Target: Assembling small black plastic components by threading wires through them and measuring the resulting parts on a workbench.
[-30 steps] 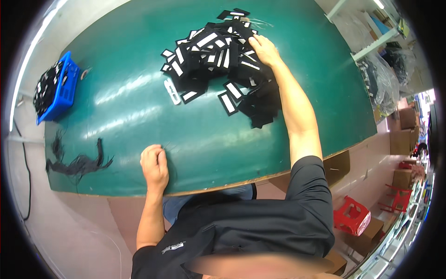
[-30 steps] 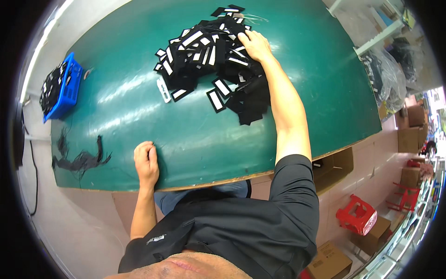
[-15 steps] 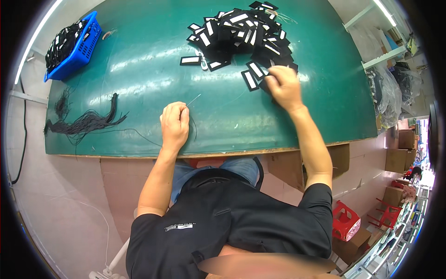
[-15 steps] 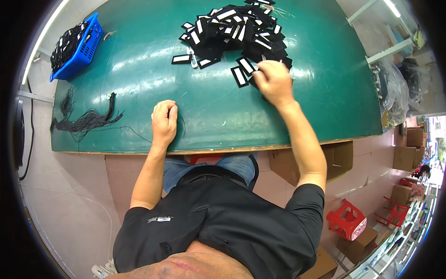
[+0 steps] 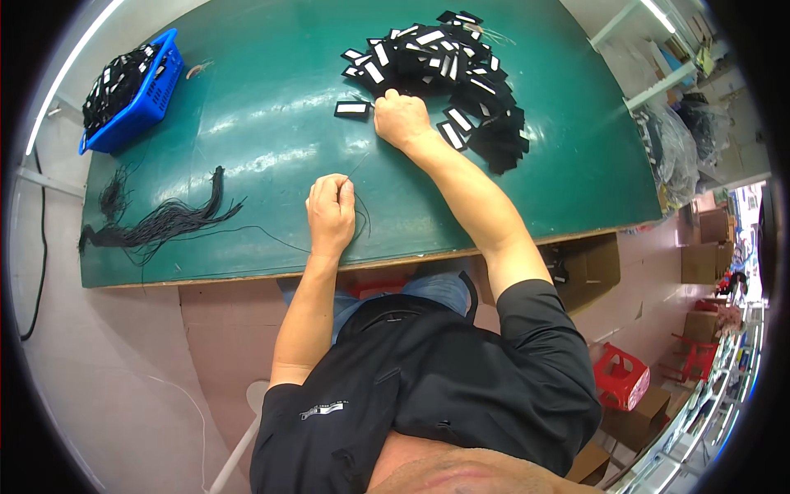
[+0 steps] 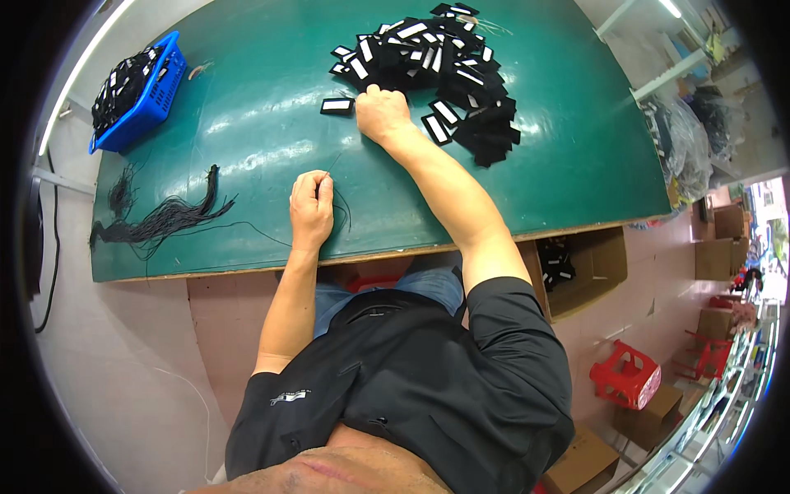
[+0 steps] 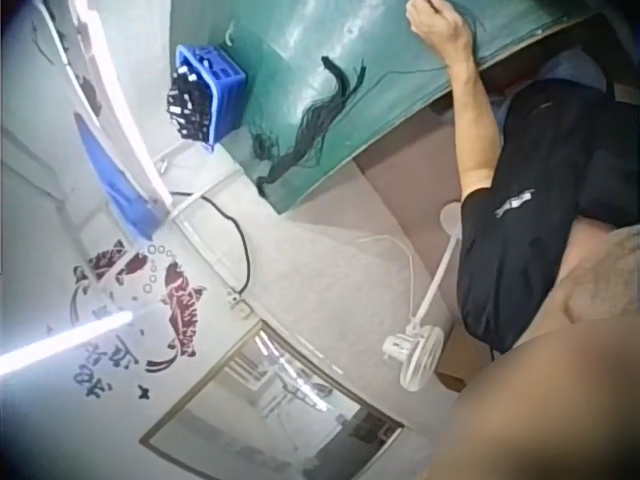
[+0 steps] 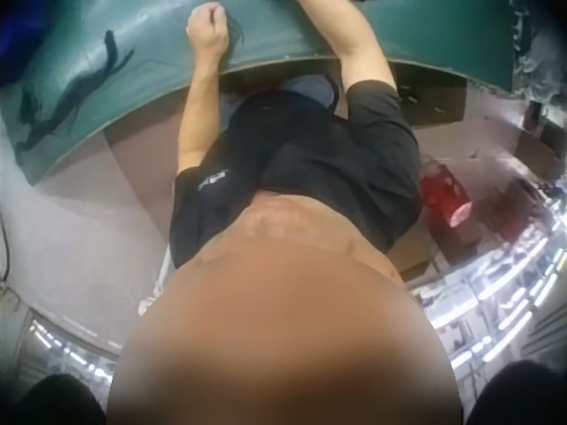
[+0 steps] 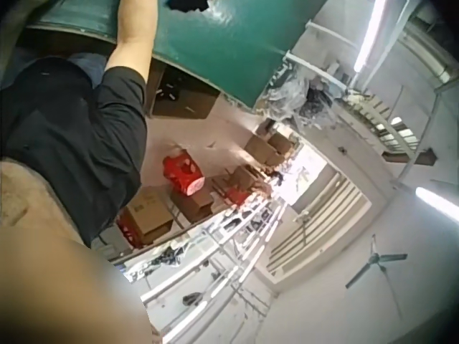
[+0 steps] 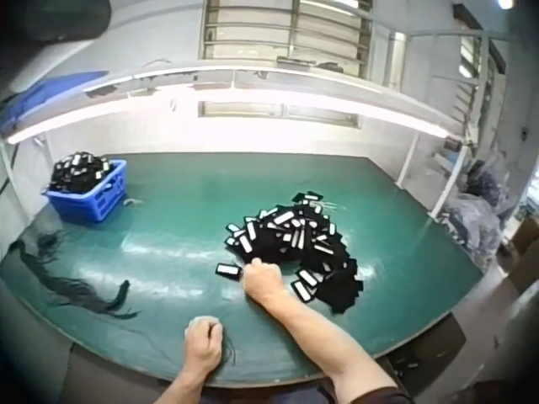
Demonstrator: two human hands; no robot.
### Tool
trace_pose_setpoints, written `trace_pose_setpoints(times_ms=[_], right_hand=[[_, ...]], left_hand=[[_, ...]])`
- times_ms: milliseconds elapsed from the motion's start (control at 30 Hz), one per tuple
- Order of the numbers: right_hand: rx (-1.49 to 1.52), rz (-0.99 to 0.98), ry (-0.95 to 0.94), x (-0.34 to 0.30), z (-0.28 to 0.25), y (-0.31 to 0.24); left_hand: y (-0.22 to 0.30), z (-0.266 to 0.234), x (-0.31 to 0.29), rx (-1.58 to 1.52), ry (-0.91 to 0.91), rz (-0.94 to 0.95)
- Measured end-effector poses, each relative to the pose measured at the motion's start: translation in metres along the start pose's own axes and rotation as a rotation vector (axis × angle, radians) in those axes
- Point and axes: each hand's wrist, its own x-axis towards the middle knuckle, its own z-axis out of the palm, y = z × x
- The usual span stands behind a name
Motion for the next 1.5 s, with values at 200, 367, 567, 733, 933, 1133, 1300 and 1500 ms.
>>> trace_pose_setpoints(times_ms=[200, 367, 567, 733, 933, 1133, 1300, 1500], right_hand=[[-0.003, 0.05, 0.049, -0.032, -0.05, 0.026], [0.074, 0.267, 0.254, -0.127, -0.114, 0.108], [-0.343, 0.64, 0.113, -0.237, -0.142, 0.231], [-0.119, 0.532, 0.273, -0.217, -0.13, 0.207], [0.156, 0.44, 0.136, -0.154, -0.075, 0.153], [0.359, 0.173, 0.093, -0.112, -0.067, 0.116], [0.269, 0.043, 0.287, -0.029, -0.077, 0.117], [0.389, 0.063, 0.192, 0.053, -0.07, 0.131]], left_hand=[[-0.004, 0.004, 0.002, -0.063, -0.033, -0.027], [0.001, 0.003, 0.004, -0.116, -0.018, -0.062], [-0.002, 0.003, -0.001, -0.107, -0.036, -0.063], [0.003, -0.001, 0.001, -0.078, -0.046, -0.054], [0.003, 0.003, 0.004, -0.063, -0.051, -0.048], [0.007, 0.001, 0.006, -0.053, -0.073, -0.054], [0.006, -0.001, 0.002, -0.034, -0.106, -0.041], [0.005, -0.002, 0.003, -0.083, -0.09, -0.041]])
